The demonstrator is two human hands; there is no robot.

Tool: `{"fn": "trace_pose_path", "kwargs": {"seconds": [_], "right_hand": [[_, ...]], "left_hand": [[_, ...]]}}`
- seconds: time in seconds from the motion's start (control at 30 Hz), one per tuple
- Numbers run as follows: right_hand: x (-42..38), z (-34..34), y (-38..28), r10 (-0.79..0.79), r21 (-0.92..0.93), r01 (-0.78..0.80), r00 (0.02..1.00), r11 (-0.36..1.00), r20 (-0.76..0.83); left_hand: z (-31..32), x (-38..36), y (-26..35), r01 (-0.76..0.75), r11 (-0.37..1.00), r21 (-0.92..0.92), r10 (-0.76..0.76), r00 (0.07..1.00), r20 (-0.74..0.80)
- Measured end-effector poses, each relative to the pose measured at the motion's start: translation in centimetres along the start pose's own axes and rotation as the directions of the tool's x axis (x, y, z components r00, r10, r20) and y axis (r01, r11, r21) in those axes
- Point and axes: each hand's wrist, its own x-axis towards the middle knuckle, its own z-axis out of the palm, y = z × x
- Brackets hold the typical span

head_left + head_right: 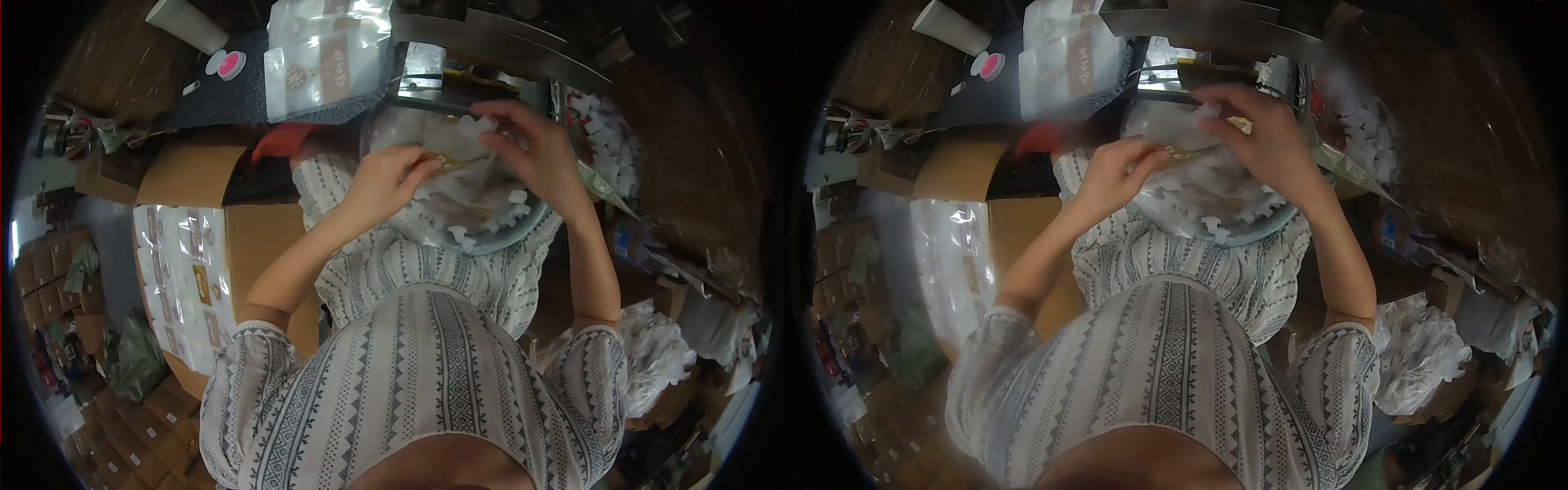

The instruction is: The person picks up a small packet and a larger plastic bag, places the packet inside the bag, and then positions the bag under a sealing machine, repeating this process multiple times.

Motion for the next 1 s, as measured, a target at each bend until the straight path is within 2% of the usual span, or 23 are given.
{"fn": "trace_pose_path", "kwargs": {"seconds": [0.03,0.07,0.1,0.2,0.23,0.27,0.3,0.37,0.4,0.43,0.47,0.5,0.53,0.57,0.6,0.63,0.7,0.77,0.83,0.87,0.93,0.97,1.0], "right_hand": [[0.0,-0.3,0.6,0.001,-0.004,-0.001,1.0,1.0,-0.001],[0.0,-0.5,1.2,-0.003,-0.004,0.002,0.99,1.0,-0.139],[-0.2,-0.8,1.7,-0.005,-0.002,0.005,0.962,1.0,-0.271],[-1.7,-2.6,1.0,0.07,0.067,-0.06,0.985,0.996,-0.161],[-2.7,-2.7,0.9,0.075,0.067,-0.066,0.985,0.996,-0.158],[-3.8,-2.6,0.8,0.167,0.187,-0.163,0.986,0.969,-0.007],[-4.7,-2.5,0.8,0.234,0.286,-0.27,0.96,0.919,0.154],[-5.8,-0.9,1.1,0.392,0.175,-0.473,0.848,0.863,0.357],[-6.2,0.6,2.7,0.361,0.039,-0.399,0.864,0.916,0.352],[-6.7,2.5,5.1,0.325,-0.1,-0.31,0.878,0.945,0.352],[-7.4,4.2,7.6,0.316,-0.113,-0.295,0.876,0.949,0.365],[-8.2,6.0,10.4,0.268,-0.517,-0.1,0.927,0.85,0.262],[-8.9,7.7,13.8,0.16,-0.827,0.072,0.968,0.557,0.192],[-9.6,9.5,19.1,0.236,-0.723,0.04,0.932,0.69,0.277],[-10.0,10.5,23.3,0.296,-0.602,-0.012,0.878,0.799,0.376],[-10.2,11.4,23.8,0.171,-0.456,-0.017,0.939,0.89,0.299],[-10.9,15.8,33.1,0.096,-0.457,0.037,0.96,0.889,0.264],[-10.0,16.2,36.1,0.034,-0.456,0.071,0.975,0.887,0.218],[-9.7,16.4,34.6,0.102,-0.515,0.038,0.965,0.857,0.242],[-8.8,17.2,33.7,0.137,-0.542,0.021,0.959,0.84,0.249],[-8.4,16.3,32.8,0.195,-0.589,-0.007,0.947,0.808,0.256],[-8.3,16.3,32.3,0.224,-0.609,-0.024,0.941,0.793,0.255],[-5.9,17.3,31.8,0.252,-0.627,-0.042,0.935,0.778,0.251]], "left_hand": [[0.8,0.8,-0.1,0.259,0.94,-0.223,-0.237,0.964,0.119],[1.5,1.7,-0.4,0.508,0.766,-0.394,-0.424,0.86,0.283],[2.0,3.0,-1.1,0.509,0.764,-0.395,-0.426,0.859,0.283],[3.0,5.9,-2.1,0.586,0.681,-0.44,-0.479,0.81,0.339],[2.7,6.6,-1.4,0.608,0.525,-0.596,-0.484,0.789,0.378],[2.7,7.0,-1.0,0.603,0.342,-0.721,-0.482,0.771,0.416],[3.0,6.9,-0.9,0.602,0.339,-0.723,-0.485,0.77,0.414],[3.5,6.3,-0.8,0.533,0.406,-0.743,-0.505,0.808,0.304],[3.6,6.1,-1.5,0.525,0.404,-0.749,-0.512,0.809,0.29],[3.6,5.7,-2.5,0.523,0.303,-0.797,-0.536,0.785,0.311],[3.8,5.1,-3.8,0.509,0.199,-0.838,-0.554,0.763,0.332],[4.8,3.8,-5.9,0.487,0.2,-0.85,-0.56,0.769,0.309],[6.5,1.4,-8.6,0.42,0.718,-0.555,-0.411,0.9,0.149],[8.5,-0.6,-10.9,0.197,0.979,-0.058,-0.191,0.977,0.099],[10.7,-3.0,-12.2,0.08,0.959,0.272,-0.143,0.965,0.219],[13.0,-5.4,-13.1,-0.075,0.829,0.554,-0.148,0.926,0.348],[17.1,-7.6,-15.2,-0.041,0.838,0.545,-0.17,0.928,0.331],[21.2,-8.3,-18.1,-0.021,0.851,0.526,-0.182,0.925,0.332],[26.1,-8.3,-20.9,-0.363,0.438,0.822,-0.274,0.817,0.507],[29.2,-8.3,-22.6,-0.352,0.439,0.827,-0.28,0.821,0.498],[32.3,-7.1,-24.5,-0.105,0.61,0.785,-0.439,0.78,0.446],[31.8,-7.5,-24.7,-0.1,0.602,0.792,-0.447,0.78,0.438],[28.7,-7.2,-22.2,-0.007,0.843,0.538,-0.225,0.904,0.364]]}}
